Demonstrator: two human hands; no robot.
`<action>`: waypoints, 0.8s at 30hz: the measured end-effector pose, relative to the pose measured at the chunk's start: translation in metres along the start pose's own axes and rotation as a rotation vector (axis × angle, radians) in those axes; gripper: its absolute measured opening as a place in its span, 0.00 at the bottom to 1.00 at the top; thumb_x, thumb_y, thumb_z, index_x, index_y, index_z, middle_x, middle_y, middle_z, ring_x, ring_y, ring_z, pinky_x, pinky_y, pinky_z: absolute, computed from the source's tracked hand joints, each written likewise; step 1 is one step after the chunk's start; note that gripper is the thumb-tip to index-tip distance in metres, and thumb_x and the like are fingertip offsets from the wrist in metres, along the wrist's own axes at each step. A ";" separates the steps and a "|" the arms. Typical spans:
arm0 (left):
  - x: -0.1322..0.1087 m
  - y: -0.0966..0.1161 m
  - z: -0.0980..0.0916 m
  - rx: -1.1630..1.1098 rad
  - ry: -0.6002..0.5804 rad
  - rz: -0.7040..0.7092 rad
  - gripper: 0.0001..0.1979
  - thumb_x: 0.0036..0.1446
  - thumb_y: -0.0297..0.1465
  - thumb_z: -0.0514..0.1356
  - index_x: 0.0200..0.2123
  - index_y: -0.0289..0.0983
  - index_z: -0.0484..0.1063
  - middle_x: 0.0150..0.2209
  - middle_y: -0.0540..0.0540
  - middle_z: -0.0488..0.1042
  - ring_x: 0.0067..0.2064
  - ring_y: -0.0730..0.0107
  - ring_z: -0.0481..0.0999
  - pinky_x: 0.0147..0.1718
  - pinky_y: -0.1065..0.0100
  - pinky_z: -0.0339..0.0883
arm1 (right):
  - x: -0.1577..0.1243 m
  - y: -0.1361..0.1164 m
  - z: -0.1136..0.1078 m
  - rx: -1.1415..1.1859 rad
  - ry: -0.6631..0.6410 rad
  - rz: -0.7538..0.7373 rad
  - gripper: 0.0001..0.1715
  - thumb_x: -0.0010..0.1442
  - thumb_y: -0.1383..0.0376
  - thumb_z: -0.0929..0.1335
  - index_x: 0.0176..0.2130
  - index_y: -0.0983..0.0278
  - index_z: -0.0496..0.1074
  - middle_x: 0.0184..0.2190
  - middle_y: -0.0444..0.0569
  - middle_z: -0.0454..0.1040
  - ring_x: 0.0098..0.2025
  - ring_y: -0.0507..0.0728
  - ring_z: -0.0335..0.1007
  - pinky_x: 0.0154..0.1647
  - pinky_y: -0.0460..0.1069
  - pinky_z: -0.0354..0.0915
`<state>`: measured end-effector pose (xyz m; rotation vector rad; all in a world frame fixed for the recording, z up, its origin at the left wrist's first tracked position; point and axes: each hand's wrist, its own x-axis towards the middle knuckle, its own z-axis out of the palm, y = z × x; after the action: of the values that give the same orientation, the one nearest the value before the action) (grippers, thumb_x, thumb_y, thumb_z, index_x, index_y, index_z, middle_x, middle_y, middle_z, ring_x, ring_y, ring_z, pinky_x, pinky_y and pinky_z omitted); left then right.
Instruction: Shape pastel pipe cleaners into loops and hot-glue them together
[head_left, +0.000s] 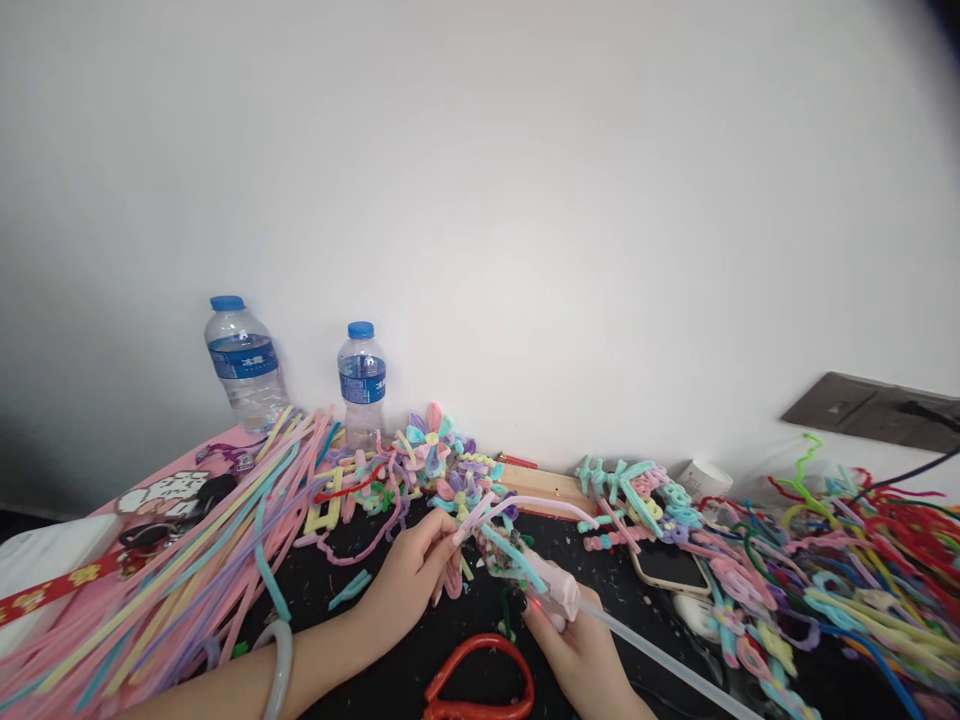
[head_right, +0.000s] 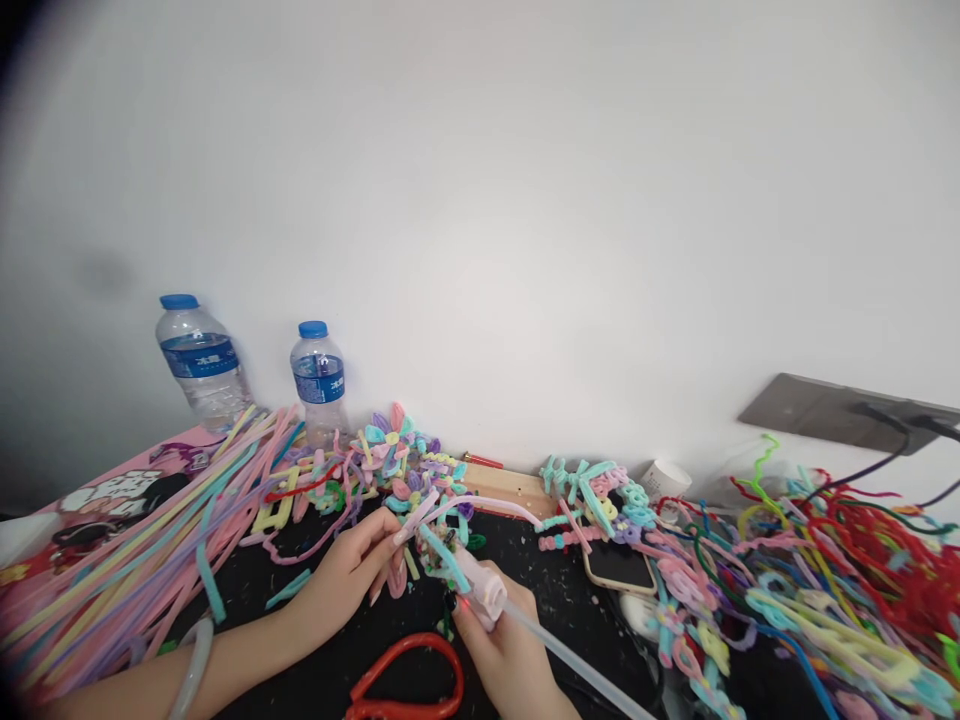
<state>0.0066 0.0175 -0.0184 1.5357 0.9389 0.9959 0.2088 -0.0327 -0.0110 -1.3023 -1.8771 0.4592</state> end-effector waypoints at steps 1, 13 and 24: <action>0.000 0.000 0.000 0.003 0.001 -0.001 0.14 0.64 0.38 0.48 0.28 0.38 0.61 0.19 0.52 0.70 0.16 0.76 0.62 0.17 0.75 0.56 | 0.000 0.000 0.000 0.001 -0.002 0.002 0.11 0.59 0.64 0.62 0.27 0.62 0.69 0.22 0.45 0.72 0.24 0.55 0.69 0.28 0.46 0.68; 0.000 -0.001 0.000 -0.010 0.011 -0.009 0.14 0.63 0.39 0.49 0.27 0.38 0.61 0.20 0.51 0.72 0.17 0.75 0.63 0.17 0.75 0.56 | 0.000 0.001 0.000 -0.011 -0.014 0.017 0.11 0.60 0.63 0.62 0.28 0.61 0.69 0.22 0.45 0.71 0.25 0.56 0.69 0.32 0.47 0.69; 0.000 -0.001 0.000 -0.025 0.006 -0.020 0.14 0.63 0.39 0.49 0.27 0.38 0.61 0.21 0.50 0.73 0.17 0.75 0.64 0.17 0.75 0.56 | 0.001 0.002 0.000 -0.059 0.018 0.031 0.12 0.60 0.63 0.61 0.31 0.63 0.72 0.23 0.48 0.74 0.28 0.59 0.73 0.34 0.49 0.71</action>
<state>0.0064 0.0180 -0.0198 1.5007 0.9416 0.9951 0.2099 -0.0311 -0.0123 -1.3715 -1.8704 0.4087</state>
